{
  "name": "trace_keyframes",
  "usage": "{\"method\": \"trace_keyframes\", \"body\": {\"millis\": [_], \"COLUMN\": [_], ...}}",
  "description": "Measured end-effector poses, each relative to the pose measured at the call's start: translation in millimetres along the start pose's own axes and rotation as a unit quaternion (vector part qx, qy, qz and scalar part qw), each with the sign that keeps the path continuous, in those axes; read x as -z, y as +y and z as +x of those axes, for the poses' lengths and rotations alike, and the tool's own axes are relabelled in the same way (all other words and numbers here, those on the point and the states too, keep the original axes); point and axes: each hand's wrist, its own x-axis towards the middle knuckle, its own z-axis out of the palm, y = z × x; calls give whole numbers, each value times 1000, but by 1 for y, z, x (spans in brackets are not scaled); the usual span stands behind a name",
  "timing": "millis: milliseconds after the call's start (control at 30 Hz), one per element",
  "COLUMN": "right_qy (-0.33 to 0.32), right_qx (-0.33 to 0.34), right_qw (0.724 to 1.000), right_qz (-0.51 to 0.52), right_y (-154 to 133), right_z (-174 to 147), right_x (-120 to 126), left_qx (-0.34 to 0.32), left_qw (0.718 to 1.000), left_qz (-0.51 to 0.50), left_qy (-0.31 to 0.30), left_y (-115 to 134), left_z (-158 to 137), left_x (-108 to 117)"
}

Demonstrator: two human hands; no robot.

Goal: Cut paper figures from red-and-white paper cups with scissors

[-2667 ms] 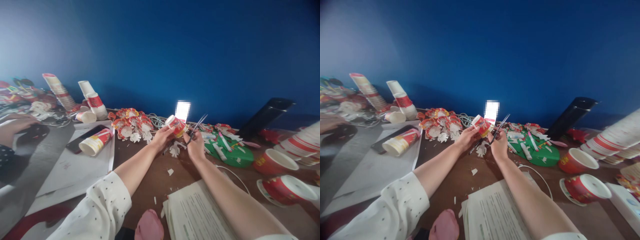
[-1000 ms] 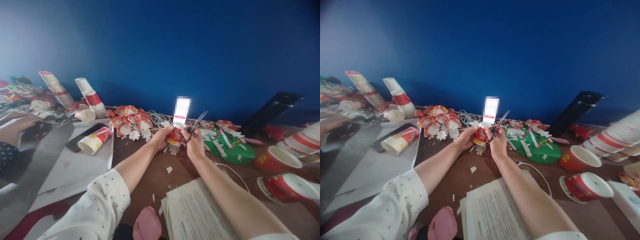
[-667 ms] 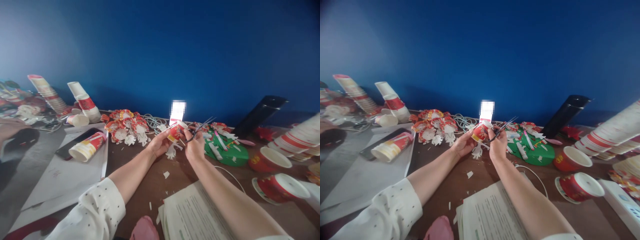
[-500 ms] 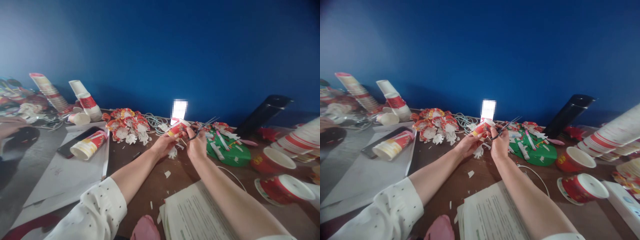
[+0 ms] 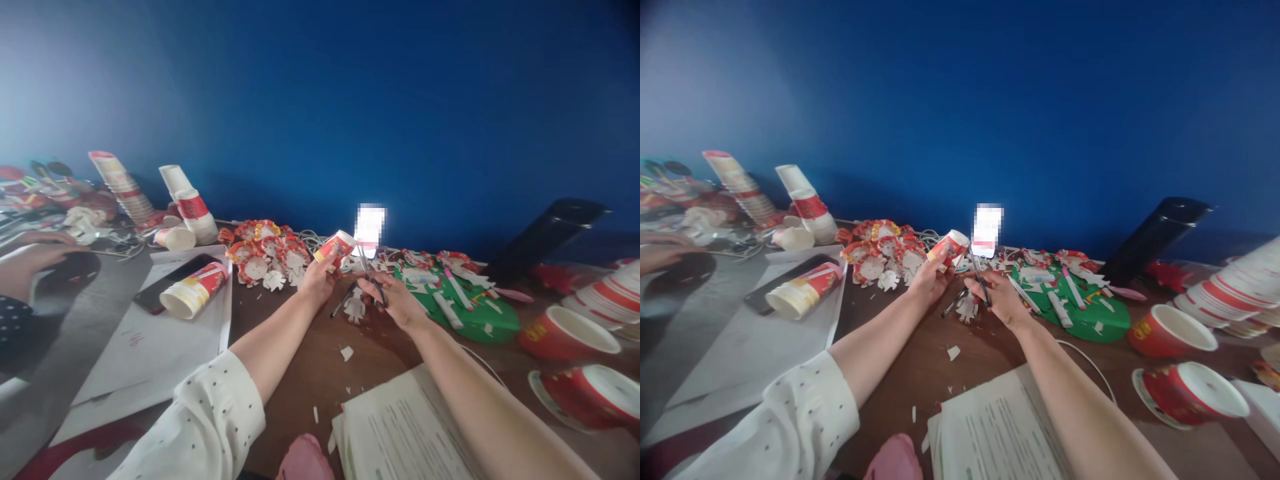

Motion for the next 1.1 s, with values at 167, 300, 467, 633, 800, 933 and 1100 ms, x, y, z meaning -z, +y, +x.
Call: {"method": "trace_keyframes", "body": {"millis": [167,300,467,633,800,933,1100], "right_qy": [-57,-96,-118,-89,-75,-73,-59], "right_qx": [14,15,12,-13,-25,-31,-32], "right_qw": [998,995,992,996,997,997,998], "right_qz": [-7,-28,-34,-8,21,24,2], "right_y": [0,5,5,0,2,3,2], "right_z": [0,3,5,4,5,5,5], "right_x": [12,17,20,24,28,29,28], "left_qx": [13,17,18,32,41,40,39], "left_qw": [1000,1000,999,995,994,992,990], "left_qz": [-1,-9,29,86,98,116,132], "left_qy": [12,13,-4,-38,-41,-24,-32], "left_y": [1,3,0,-4,-4,-4,-4], "left_z": [4,3,2,-3,-6,-4,-4], "left_x": [2,2,4,0,-4,-2,-1]}}
